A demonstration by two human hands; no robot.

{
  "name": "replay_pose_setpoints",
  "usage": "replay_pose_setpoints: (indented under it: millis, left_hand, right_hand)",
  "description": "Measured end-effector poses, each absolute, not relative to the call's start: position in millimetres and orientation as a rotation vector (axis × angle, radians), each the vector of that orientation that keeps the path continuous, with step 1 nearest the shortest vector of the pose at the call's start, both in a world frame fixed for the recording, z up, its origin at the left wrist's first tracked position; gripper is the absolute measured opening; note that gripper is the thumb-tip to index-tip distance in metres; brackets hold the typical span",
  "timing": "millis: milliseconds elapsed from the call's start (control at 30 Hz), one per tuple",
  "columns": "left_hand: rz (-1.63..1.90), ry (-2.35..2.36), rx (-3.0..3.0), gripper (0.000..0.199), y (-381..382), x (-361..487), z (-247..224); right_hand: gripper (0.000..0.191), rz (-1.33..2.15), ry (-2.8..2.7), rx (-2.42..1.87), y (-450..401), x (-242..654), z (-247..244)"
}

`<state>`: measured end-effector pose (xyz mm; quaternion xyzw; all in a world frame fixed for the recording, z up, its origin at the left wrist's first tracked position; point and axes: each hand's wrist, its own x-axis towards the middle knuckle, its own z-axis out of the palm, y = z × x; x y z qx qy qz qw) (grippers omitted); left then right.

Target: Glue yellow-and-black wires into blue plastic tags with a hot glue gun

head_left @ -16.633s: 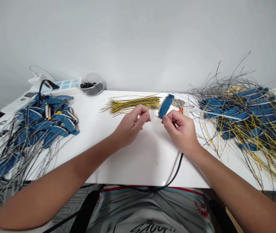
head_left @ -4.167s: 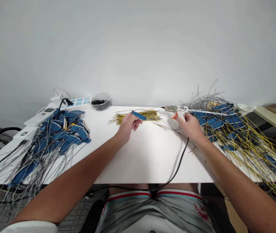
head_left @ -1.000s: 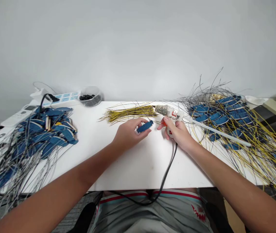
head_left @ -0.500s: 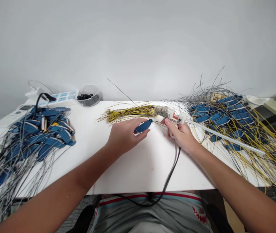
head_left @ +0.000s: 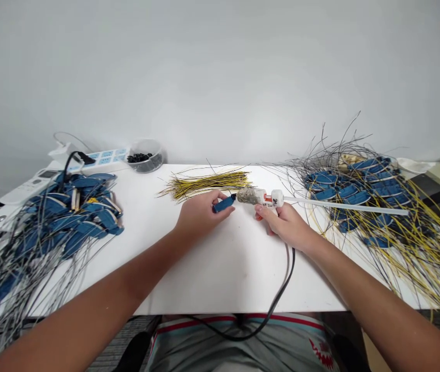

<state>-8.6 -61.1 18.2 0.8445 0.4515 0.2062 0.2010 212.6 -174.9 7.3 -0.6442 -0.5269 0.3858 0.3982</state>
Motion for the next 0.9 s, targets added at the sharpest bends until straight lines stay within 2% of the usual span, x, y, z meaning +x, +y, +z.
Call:
replay_pose_setpoints:
  millis: [900]
  left_hand:
    - [0.61, 1.294, 2.318, 0.035, -66.3, -7.6, 23.4]
  right_hand:
    - [0.061, 0.987, -1.342, -1.703, -175.8, 214.5, 7.4]
